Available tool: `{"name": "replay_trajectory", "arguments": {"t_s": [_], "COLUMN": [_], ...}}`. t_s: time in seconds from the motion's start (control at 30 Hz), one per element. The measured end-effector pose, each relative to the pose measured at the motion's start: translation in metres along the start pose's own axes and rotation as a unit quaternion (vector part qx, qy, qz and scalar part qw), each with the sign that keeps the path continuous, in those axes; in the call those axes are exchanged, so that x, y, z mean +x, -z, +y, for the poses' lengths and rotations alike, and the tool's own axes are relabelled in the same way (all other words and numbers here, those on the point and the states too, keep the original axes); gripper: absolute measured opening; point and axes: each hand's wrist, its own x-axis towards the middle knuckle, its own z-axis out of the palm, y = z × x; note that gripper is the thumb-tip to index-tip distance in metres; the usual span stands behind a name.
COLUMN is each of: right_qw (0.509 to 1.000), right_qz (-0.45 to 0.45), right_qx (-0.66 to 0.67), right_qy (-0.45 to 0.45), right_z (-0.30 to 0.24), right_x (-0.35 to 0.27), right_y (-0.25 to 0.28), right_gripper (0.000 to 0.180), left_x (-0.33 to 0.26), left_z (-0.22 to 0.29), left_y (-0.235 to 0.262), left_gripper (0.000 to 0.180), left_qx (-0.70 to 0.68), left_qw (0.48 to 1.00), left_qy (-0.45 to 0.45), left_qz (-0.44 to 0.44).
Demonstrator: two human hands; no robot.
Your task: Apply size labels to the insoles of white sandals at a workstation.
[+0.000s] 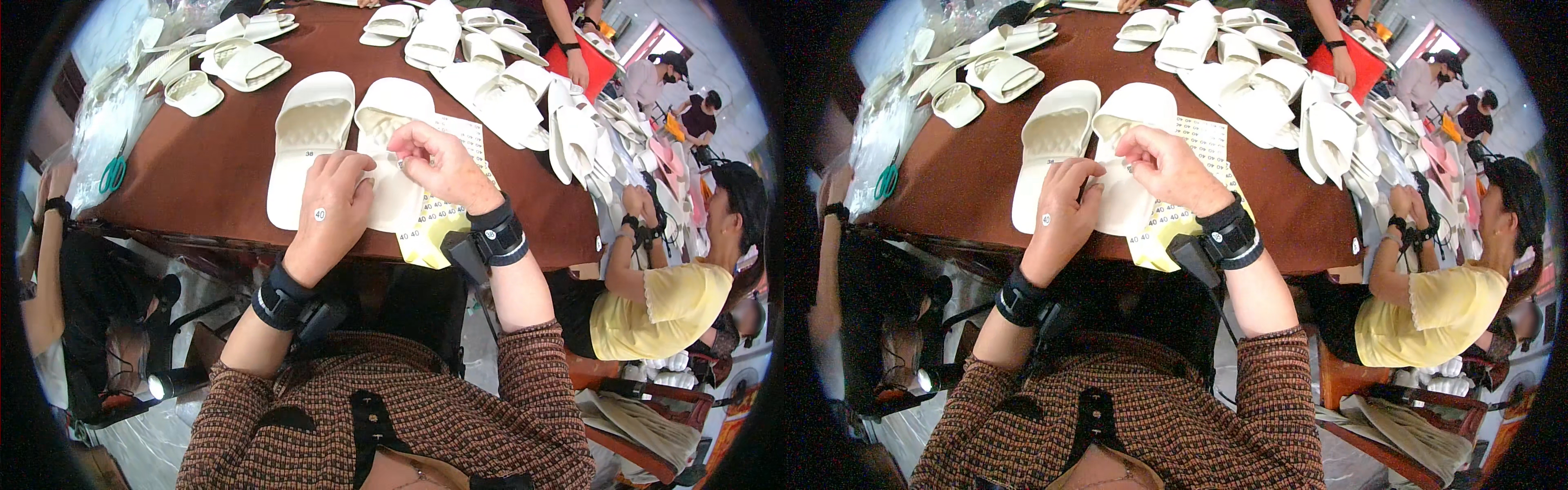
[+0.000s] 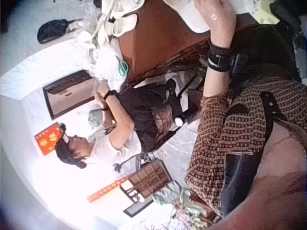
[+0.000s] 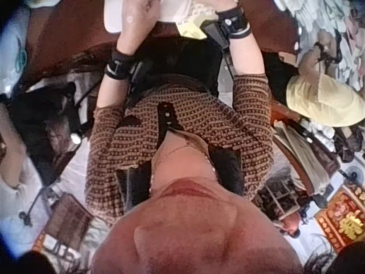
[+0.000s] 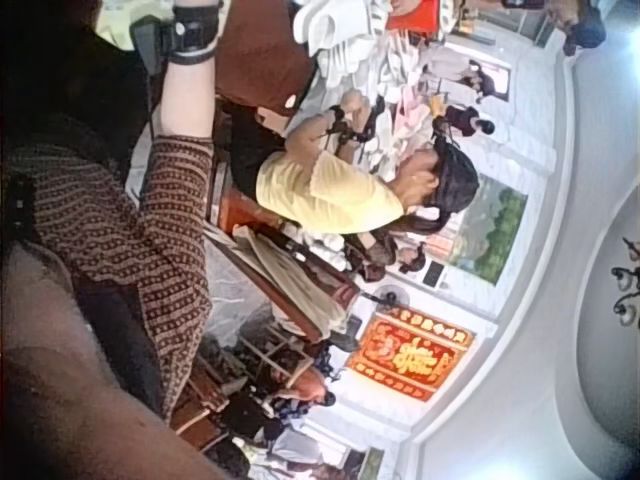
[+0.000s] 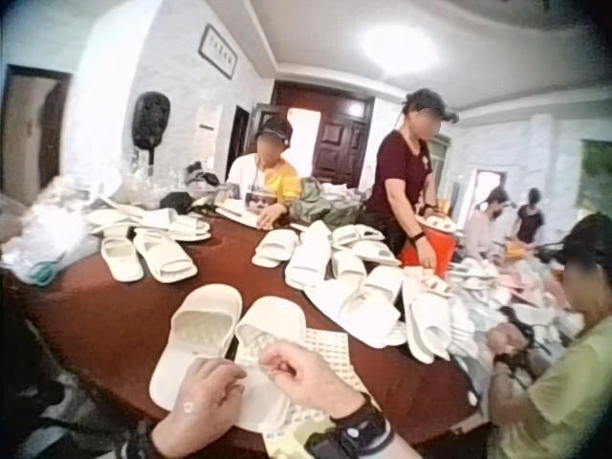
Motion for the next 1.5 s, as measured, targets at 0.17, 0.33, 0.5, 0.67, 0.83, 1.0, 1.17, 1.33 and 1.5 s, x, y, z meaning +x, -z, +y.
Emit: {"name": "replay_trajectory", "arguments": {"t_s": [0.17,0.33,0.5,0.67,0.83,1.0,1.17,1.33,1.5], "right_qw": [0.995,0.980,0.972,0.965,0.965,0.962,0.961,0.963,0.974], "right_qz": [-0.006,0.002,-0.001,0.009,0.008,0.000,0.003,0.010,0.011], "right_qx": [-0.099,-0.172,-0.202,-0.222,-0.224,-0.235,-0.235,-0.219,-0.185], "right_qy": [0.026,0.099,0.123,0.142,0.138,0.142,0.148,0.158,0.131], "right_z": [0.005,0.006,0.007,0.003,0.002,0.003,0.006,0.005,0.008], "right_x": [0.001,0.001,0.002,0.002,0.001,0.002,0.001,0.002,0.002], "right_y": [-0.002,-0.003,-0.003,-0.006,-0.005,-0.004,-0.004,-0.005,-0.004], "right_gripper": [0.029,0.033,0.035,0.032,0.035,0.037,0.036,0.035,0.035], "left_x": [-0.001,-0.001,0.000,-0.002,-0.001,-0.003,-0.002,-0.001,-0.001], "left_z": [-0.002,-0.002,0.005,0.004,0.005,0.003,0.007,0.003,0.002], "left_y": [-0.004,-0.009,-0.008,-0.008,-0.010,-0.011,-0.009,-0.010,-0.010], "left_gripper": [0.016,0.020,0.022,0.025,0.029,0.027,0.027,0.025,0.023], "left_qx": [0.016,0.048,0.066,0.095,0.103,0.108,0.111,0.113,0.114], "left_qw": [1.000,0.998,0.997,0.994,0.993,0.992,0.992,0.991,0.990], "left_qy": [-0.017,-0.040,-0.032,-0.048,-0.060,-0.066,-0.055,-0.068,-0.072], "left_qz": [0.005,0.006,-0.021,-0.023,-0.009,-0.017,-0.034,-0.030,-0.030]}}
